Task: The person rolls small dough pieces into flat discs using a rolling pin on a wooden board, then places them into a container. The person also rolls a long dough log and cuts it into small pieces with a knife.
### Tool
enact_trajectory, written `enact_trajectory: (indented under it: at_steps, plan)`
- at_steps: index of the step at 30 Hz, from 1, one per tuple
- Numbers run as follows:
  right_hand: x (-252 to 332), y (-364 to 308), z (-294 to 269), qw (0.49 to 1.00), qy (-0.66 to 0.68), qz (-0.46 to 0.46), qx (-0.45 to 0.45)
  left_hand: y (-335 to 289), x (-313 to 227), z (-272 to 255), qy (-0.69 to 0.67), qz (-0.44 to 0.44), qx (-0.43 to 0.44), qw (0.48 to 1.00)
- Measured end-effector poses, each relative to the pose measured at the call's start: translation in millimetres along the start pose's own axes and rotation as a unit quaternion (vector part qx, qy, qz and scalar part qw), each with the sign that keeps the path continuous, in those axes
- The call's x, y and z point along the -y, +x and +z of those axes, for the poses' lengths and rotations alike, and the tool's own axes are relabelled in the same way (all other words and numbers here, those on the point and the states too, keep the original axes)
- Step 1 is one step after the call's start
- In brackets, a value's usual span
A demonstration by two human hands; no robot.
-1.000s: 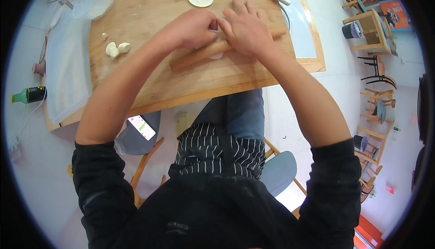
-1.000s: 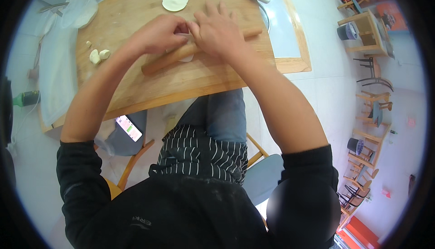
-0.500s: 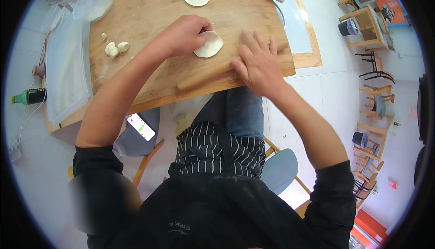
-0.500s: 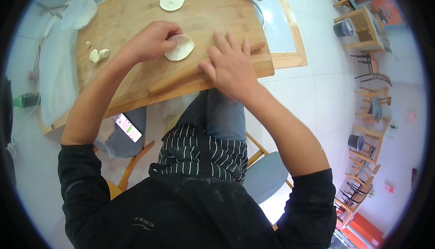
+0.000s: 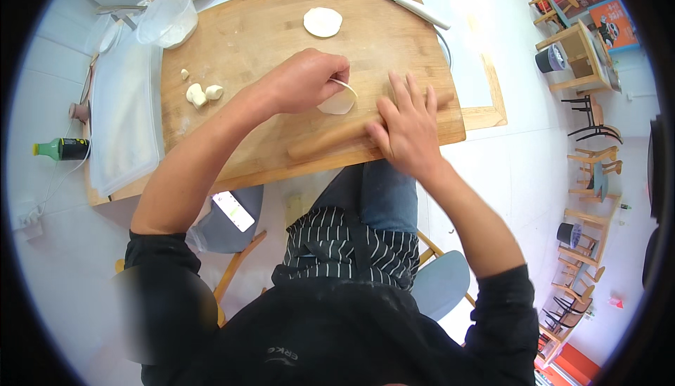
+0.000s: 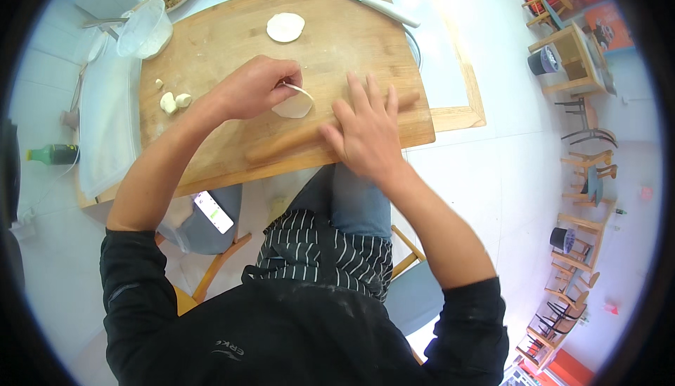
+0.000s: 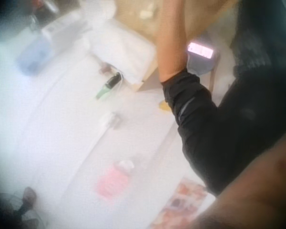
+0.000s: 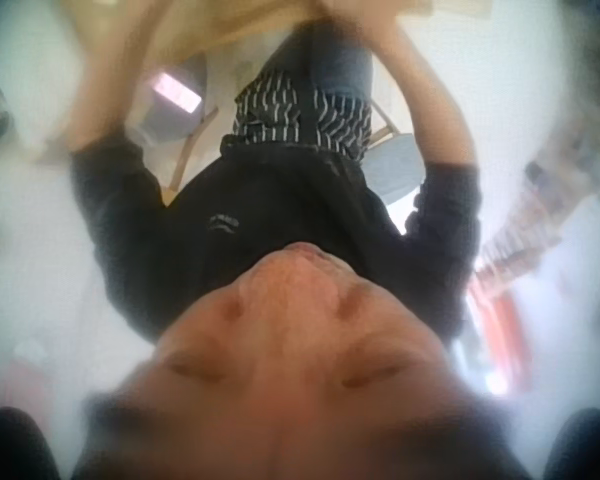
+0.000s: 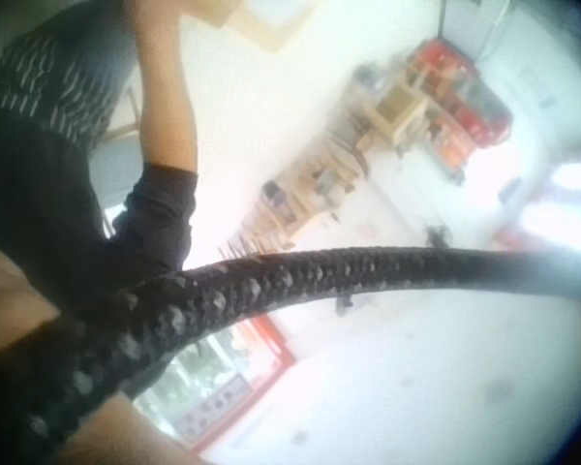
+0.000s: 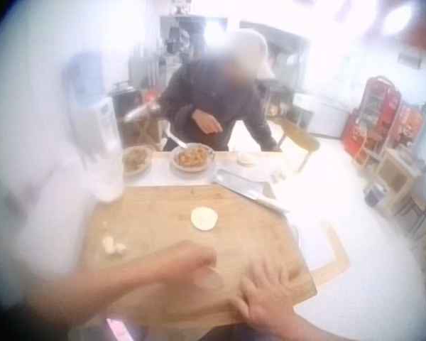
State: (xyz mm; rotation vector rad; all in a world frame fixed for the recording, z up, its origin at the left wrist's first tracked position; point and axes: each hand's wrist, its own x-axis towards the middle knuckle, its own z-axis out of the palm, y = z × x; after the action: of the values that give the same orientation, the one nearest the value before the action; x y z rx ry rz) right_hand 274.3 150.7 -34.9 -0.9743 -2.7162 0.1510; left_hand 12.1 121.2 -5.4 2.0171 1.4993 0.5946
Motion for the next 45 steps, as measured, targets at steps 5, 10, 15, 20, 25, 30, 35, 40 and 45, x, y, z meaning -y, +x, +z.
enact_trajectory:
  at_steps: [5, 10, 15, 20, 25, 30, 35, 40, 45]
  plan:
    - [-2, -20, 13, 0.995, 0.049, -0.004, -0.091, 25, 24, -27, -0.205, -0.125, -0.1, 0.966]
    - [-5, -6, 18, 0.993, 0.066, -0.006, -0.093, 30, 69, -45, 0.107, -0.235, -0.279, 0.925]
    - [-4, -7, 12, 0.996, 0.051, -0.012, -0.077, -59, 70, -114, 0.09, -0.299, -0.076, 0.947]
    - [-3, -7, 13, 0.995, 0.052, -0.016, -0.087, -130, 50, -99, 0.238, -0.245, 0.009, 0.94]
    - [-4, -8, 12, 0.994, 0.06, -0.012, -0.088, -119, 54, -74, 0.302, -0.203, 0.007, 0.932]
    - [-5, -9, 12, 0.991, 0.07, -0.015, -0.113, -95, 36, -57, 0.069, -0.238, -0.141, 0.958]
    - [-5, -8, 13, 0.991, 0.075, -0.016, -0.113, -109, 15, -3, 0.056, -0.23, -0.284, 0.929]
    - [-5, -8, 11, 0.989, 0.086, -0.018, -0.117, -146, 21, 20, 0.093, -0.215, -0.339, 0.911]
    - [-5, -9, 11, 0.989, 0.083, -0.02, -0.123, -163, 29, 6, 0.086, -0.318, -0.341, 0.88]
